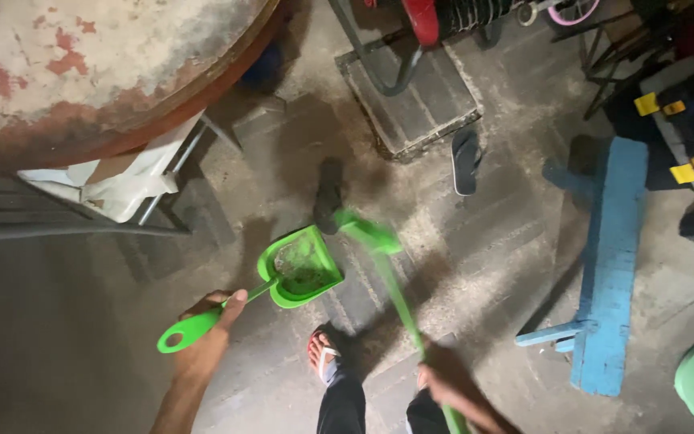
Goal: The person sweeps debris from a cluttered garage floor into a green dustpan using a green broom, then sets the tools aside and moves a metal stand near a pink bicycle.
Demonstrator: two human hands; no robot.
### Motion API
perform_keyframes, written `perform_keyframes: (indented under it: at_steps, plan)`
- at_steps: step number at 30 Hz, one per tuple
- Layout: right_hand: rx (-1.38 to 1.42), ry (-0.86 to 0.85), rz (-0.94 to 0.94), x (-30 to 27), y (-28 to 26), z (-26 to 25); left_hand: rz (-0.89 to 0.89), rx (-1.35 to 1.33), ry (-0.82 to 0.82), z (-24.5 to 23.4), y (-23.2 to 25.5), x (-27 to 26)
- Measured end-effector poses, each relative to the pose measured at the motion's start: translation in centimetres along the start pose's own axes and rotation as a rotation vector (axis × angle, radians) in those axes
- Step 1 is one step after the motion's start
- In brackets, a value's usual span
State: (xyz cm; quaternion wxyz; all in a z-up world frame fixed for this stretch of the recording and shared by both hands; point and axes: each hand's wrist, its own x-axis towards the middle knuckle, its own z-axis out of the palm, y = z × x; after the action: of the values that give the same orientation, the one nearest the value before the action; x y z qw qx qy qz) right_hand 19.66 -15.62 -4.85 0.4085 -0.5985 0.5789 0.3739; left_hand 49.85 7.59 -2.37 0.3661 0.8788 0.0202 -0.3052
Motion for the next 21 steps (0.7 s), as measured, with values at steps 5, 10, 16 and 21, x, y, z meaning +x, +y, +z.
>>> perform_keyframes:
  at_steps: [5, 10, 16, 21]
  plan:
    - [0.314, 0.192, -0.964, 13.0, 3.2, 3.4, 0.018, -0.029, -0.019, 0.2, 0.9, -0.5]
    - [-0.519, -0.140, -0.494, 8.6, -2.4, 10.3, 0.018, -0.111, 0.013, 0.5, -0.2, 0.1]
    - [-0.828, 0.108, -0.770, 10.0, 2.8, 6.7, 0.040, 0.267, -0.010, -0.1, -2.7, 0.5]
    - [-0.885, 0.073, -0.459, 15.8, -0.1, -0.2, -0.079, -0.082, 0.033, 0.3, 1.4, -3.3]
